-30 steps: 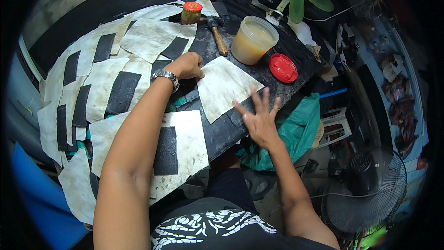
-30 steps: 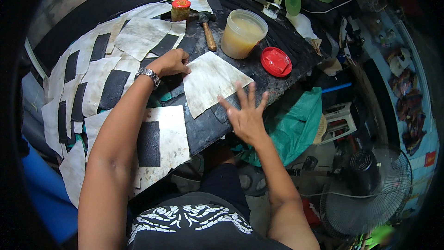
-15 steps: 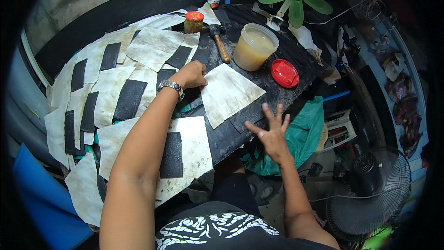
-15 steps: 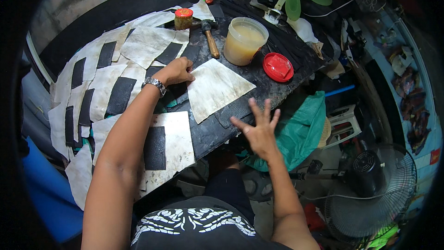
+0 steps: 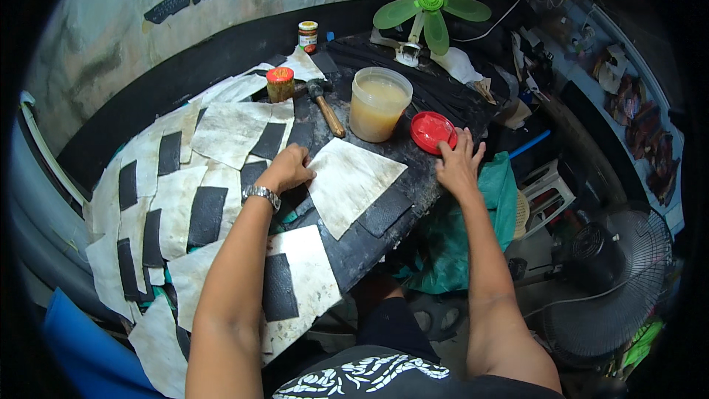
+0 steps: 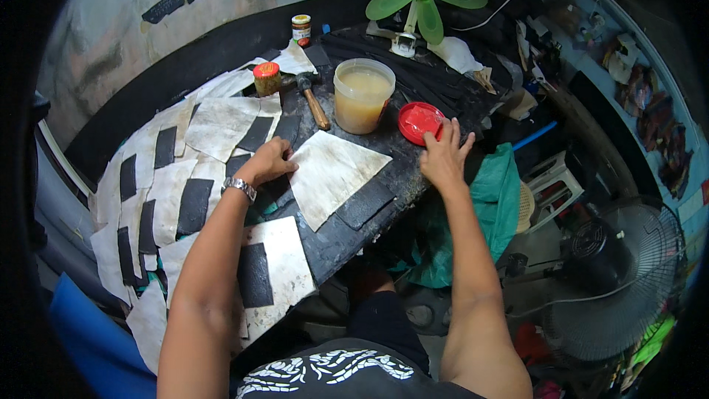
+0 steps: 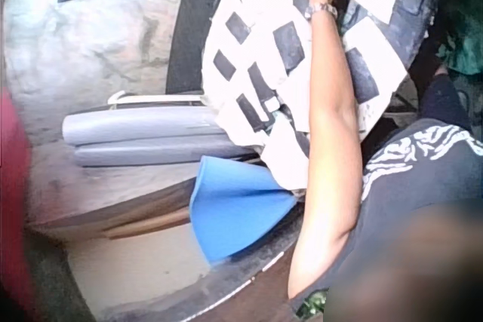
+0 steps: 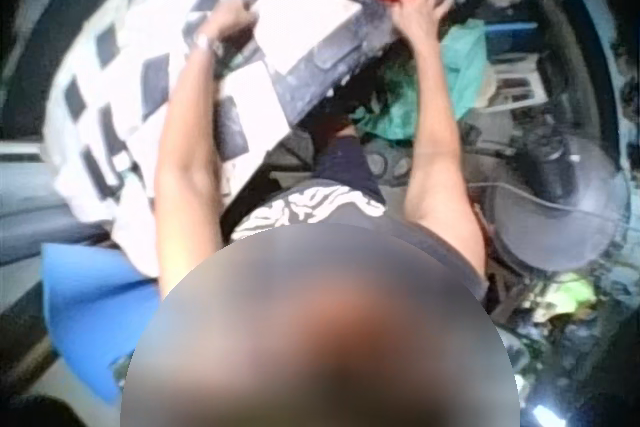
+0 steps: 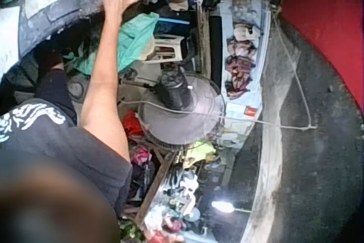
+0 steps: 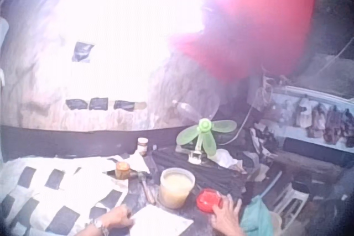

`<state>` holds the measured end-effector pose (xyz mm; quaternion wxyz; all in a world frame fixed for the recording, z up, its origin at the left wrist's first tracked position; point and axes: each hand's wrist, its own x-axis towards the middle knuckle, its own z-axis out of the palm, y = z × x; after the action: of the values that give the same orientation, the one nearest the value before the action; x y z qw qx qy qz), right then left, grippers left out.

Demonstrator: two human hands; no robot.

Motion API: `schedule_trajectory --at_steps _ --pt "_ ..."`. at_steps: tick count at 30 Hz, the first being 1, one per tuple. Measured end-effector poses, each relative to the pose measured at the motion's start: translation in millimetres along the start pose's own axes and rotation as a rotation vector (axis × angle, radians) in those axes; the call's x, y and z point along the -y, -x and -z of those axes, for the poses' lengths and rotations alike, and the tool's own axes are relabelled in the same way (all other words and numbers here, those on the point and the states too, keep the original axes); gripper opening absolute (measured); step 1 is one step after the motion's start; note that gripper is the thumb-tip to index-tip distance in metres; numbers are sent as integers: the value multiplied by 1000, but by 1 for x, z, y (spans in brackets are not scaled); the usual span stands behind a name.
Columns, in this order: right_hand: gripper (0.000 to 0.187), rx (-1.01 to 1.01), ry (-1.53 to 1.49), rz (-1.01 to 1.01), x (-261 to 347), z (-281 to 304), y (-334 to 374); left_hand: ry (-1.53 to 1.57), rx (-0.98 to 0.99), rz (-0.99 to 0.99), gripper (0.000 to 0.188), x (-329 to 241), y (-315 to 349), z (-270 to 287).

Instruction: The person repeatedly applies a liquid from a plastic container onto white fabric pieces using a brush. They then place a black rectangular piece onto the treated fabric and press it down. This process is repeated for multiple fabric pieces on a cluttered workbench.

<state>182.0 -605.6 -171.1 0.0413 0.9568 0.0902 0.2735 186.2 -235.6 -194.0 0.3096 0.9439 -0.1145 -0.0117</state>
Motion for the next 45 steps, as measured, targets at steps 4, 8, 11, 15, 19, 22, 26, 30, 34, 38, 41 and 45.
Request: schedule_trajectory --at_steps 4,8,11,15,19,22,26,30,34,38,41,45 --pt "43 23 -19 60 -25 -18 -8 43 5 -4 30 0 1 2" --pt "38 17 -12 84 -29 -3 -30 19 24 -25 30 2 0 2" --pt "40 -185 -266 87 -31 15 -52 25 -13 -26 30 2 1 1" --pt "55 190 -20 156 -22 10 -55 29 3 8 29 -1 2 2" --pt "50 130 74 255 -15 -24 -33 26 27 40 29 -4 3 4" --pt "41 -143 27 283 -21 -45 -23 43 29 47 29 -5 4 5" --pt "29 -142 52 424 -27 -50 -27 51 16 37 29 -5 4 5" --pt "28 -87 20 288 -26 -18 -47 27 7 24 29 -4 3 5" --pt "25 -351 -549 109 -23 47 -81 56 8 69 35 -3 0 3" --pt "24 -339 -900 195 1 73 -131 19 -2 62 40 -6 0 1" --pt "25 -213 -711 191 31 46 -176 -30 -7 50 43 -16 3 4" --pt "30 185 -743 -63 50 -4 -216 16 129 98 40 -33 -3 30"
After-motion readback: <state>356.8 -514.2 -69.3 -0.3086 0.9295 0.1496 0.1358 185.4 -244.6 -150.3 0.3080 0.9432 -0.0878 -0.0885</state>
